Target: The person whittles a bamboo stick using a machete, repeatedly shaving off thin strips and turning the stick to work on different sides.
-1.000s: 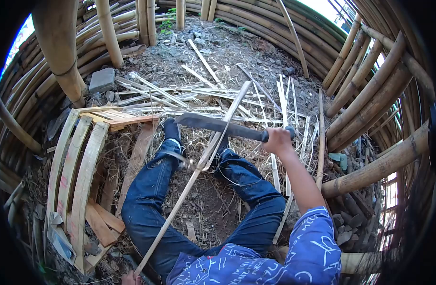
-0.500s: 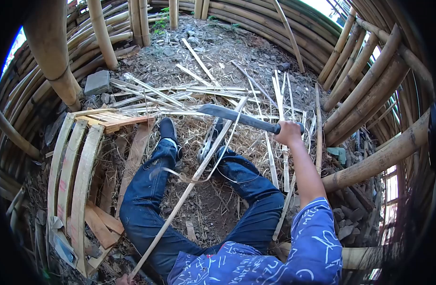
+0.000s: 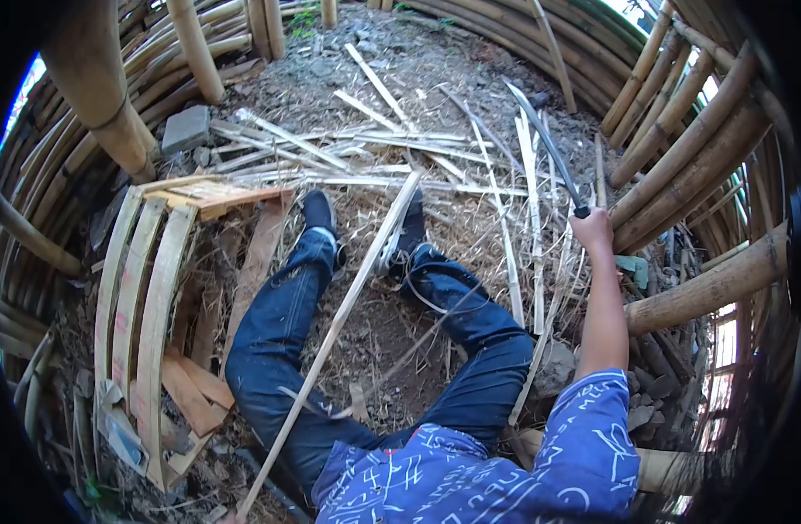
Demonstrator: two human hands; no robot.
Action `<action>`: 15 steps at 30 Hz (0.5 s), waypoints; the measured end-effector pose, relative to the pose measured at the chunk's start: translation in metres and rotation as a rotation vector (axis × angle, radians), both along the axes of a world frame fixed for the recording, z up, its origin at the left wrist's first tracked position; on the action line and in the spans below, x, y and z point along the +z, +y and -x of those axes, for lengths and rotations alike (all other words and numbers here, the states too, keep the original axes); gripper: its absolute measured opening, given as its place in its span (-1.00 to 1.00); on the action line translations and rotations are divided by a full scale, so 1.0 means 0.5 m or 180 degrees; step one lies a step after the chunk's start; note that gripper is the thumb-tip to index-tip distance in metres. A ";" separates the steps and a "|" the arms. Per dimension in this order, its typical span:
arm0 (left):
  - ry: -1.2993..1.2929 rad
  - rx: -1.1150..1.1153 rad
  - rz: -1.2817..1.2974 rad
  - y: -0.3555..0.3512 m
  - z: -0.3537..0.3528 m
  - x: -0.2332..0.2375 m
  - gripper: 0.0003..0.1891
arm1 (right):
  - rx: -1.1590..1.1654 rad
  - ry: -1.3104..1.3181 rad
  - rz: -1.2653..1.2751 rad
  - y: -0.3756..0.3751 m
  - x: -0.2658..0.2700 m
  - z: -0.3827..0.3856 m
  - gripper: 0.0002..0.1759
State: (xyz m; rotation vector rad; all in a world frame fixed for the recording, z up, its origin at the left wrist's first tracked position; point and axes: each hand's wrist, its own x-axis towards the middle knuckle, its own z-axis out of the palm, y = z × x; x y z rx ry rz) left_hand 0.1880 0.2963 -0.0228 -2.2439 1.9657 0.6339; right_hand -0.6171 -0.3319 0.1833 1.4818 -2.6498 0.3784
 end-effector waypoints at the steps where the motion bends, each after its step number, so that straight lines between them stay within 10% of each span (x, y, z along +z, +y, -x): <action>1: 0.0130 -0.0219 0.0565 -0.069 0.042 0.030 -0.66 | 0.0105 -0.0109 0.0034 0.013 -0.007 -0.019 -0.64; 6: 0.0298 0.0423 -0.0394 -0.238 0.111 0.009 -0.55 | 0.0761 -0.0102 0.0318 0.078 -0.073 -0.074 -0.70; 15: 0.1330 0.1161 0.0446 -0.431 0.297 0.087 -0.55 | 0.1203 -0.2464 0.0674 0.321 -0.221 -0.358 -0.80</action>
